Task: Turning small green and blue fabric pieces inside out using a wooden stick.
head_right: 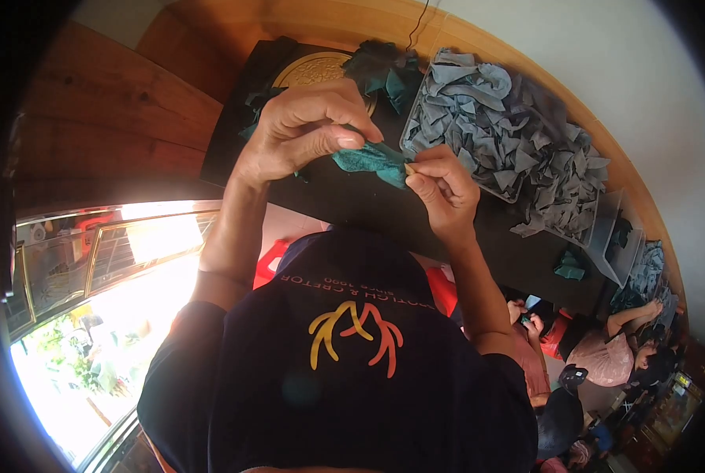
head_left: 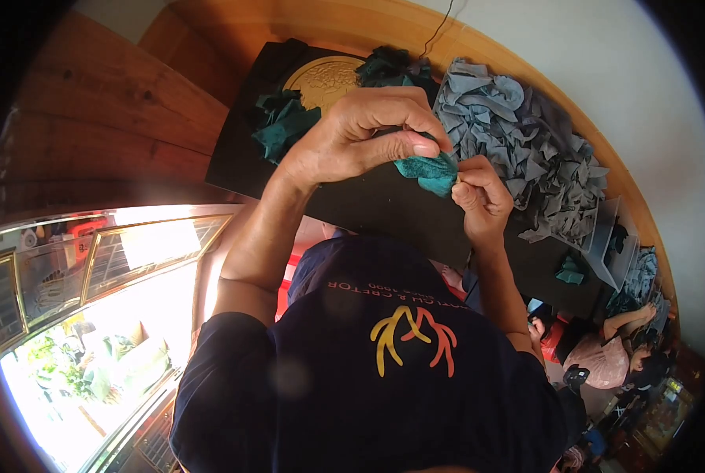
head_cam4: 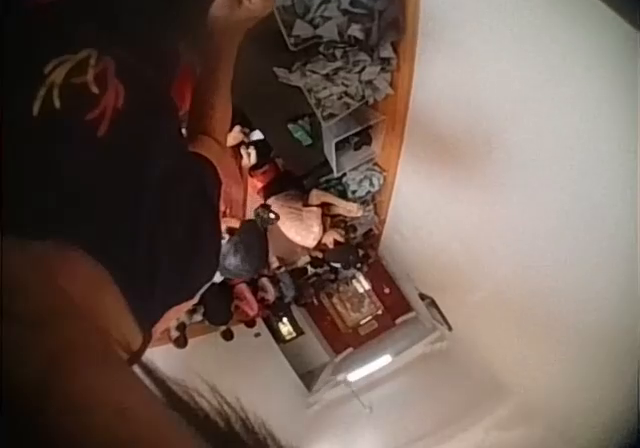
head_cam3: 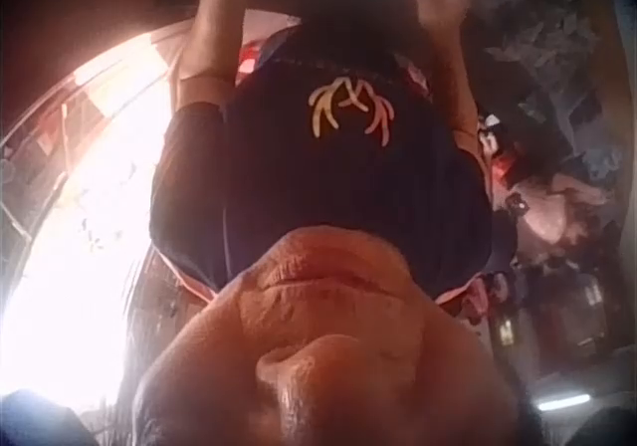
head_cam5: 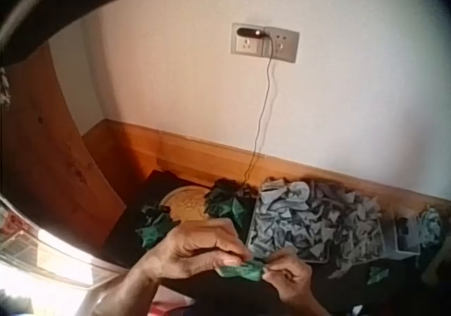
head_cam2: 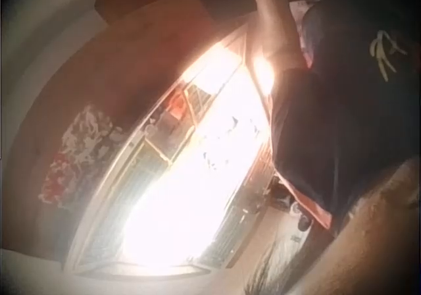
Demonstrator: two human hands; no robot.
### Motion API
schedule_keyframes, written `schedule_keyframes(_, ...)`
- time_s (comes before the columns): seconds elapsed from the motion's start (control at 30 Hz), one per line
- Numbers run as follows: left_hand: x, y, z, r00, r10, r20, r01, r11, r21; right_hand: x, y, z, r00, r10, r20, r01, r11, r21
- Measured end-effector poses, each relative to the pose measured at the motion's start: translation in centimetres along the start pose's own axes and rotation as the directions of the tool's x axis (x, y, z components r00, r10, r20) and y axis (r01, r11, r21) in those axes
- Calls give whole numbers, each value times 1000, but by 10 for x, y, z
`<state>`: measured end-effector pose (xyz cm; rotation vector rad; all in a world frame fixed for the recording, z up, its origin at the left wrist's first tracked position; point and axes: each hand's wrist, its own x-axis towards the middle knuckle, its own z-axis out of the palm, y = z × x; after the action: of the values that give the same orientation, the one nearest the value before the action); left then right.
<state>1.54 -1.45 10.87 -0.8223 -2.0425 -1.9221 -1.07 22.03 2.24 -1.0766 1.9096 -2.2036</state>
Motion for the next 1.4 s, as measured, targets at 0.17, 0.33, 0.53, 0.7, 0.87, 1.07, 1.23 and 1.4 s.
schedule_keyframes(0.17, 15, -2, -8, 957, 91, 276, -40, 982, -184, 2, 2, -4, 936, 238, 259, -332, 845, 419)
schedule_keyframes(0.33, 20, 0, -5, 943, 16, 332, 46, 983, -180, 0, 1, 6, 870, 323, 372, -492, 617, 614)
schedule_keyframes(0.53, 13, 5, 11, 986, -62, 153, 88, 982, -167, -9, 4, 29, 963, 235, 132, -264, 717, 646)
schedule_keyframes(0.7, 5, 5, 28, 954, -263, -141, 274, 960, 63, -10, 2, 38, 968, 249, -43, -180, 798, 574)
schedule_keyframes(0.87, 3, 5, 38, 943, -234, -237, 254, 965, 58, -5, 1, 40, 975, 179, -131, -102, 885, 455)
schedule_keyframes(1.07, 5, 16, 47, 938, -149, -313, 103, 982, -157, 0, -4, 38, 985, 138, -99, -79, 886, 456)
schedule_keyframes(1.23, 6, 23, 53, 900, -221, -375, 60, 916, -397, 0, -1, 37, 988, 93, -120, -37, 913, 406)
schedule_keyframes(1.4, 7, 16, 41, 938, 9, -347, 14, 998, 65, 1, -1, 30, 978, -21, -206, 53, 987, 151)
